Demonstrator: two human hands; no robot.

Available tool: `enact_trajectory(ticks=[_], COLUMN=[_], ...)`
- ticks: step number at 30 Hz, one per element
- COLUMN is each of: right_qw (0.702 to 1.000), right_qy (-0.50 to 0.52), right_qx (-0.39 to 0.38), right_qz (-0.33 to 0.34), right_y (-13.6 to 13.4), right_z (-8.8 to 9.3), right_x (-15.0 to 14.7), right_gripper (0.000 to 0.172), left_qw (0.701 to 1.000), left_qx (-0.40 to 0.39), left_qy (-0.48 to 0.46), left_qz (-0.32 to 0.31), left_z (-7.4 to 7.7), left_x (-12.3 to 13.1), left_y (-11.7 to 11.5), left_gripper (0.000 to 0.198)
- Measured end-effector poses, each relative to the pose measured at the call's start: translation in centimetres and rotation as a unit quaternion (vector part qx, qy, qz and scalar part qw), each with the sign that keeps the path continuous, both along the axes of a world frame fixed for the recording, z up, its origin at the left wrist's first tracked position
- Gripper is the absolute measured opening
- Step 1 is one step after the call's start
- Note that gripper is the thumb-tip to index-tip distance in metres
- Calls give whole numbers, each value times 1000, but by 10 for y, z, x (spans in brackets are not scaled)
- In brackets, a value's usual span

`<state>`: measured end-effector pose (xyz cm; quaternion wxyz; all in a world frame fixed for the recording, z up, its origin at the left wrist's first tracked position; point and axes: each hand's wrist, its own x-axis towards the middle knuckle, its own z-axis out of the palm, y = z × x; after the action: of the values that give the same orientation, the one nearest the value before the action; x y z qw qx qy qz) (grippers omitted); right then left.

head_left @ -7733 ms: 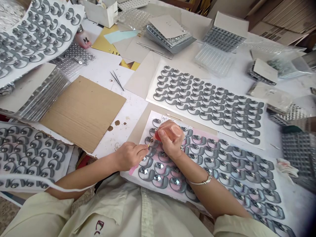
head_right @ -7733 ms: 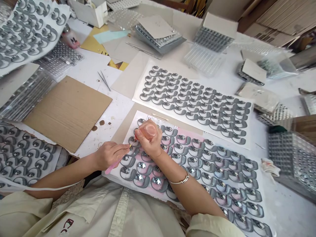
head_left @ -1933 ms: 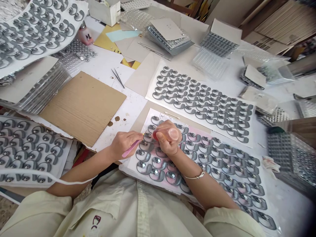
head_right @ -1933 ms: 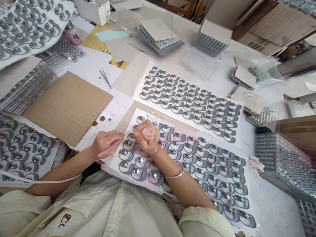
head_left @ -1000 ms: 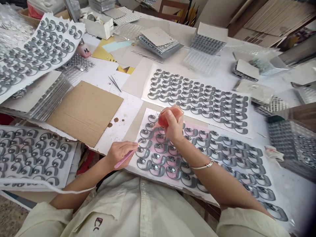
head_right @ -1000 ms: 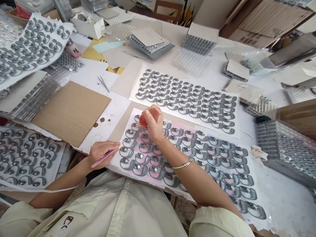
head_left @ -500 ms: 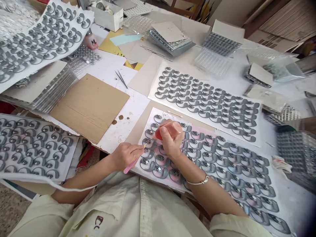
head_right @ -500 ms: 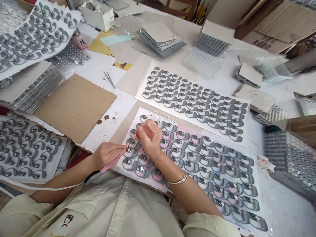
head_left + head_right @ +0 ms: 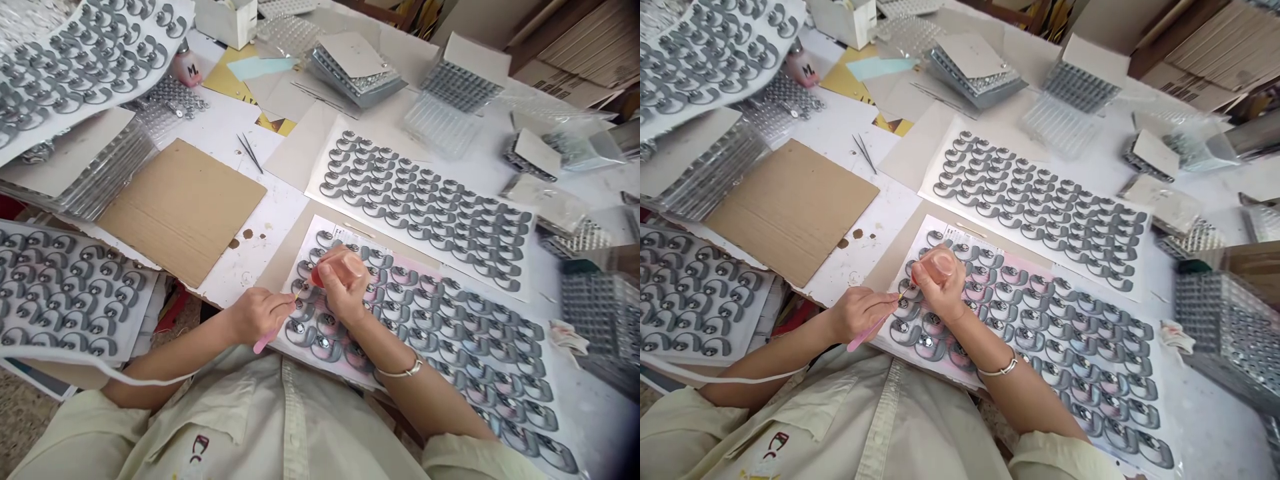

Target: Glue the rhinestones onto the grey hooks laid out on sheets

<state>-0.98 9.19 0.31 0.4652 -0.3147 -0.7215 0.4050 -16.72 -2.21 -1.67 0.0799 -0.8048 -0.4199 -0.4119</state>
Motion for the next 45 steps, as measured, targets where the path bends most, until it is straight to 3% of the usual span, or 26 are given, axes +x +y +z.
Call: enact_trajectory(ticks=[19,45], right_qw=[998,996], right_qy=[13,18], right_qx=[64,83], right_qz=[0,-1], right_y=[1,0], right_z=[-6,-3], right_x=[3,1], right_gripper=[19,22], left_qw=[1000,1000], left_qx=[1,-14], left_qy=[-11,-8], left_qz=[-3,-9], left_z=[-7,-7], left_x=[0,-2], left_y=[-2,-2], left_gripper=[12,15])
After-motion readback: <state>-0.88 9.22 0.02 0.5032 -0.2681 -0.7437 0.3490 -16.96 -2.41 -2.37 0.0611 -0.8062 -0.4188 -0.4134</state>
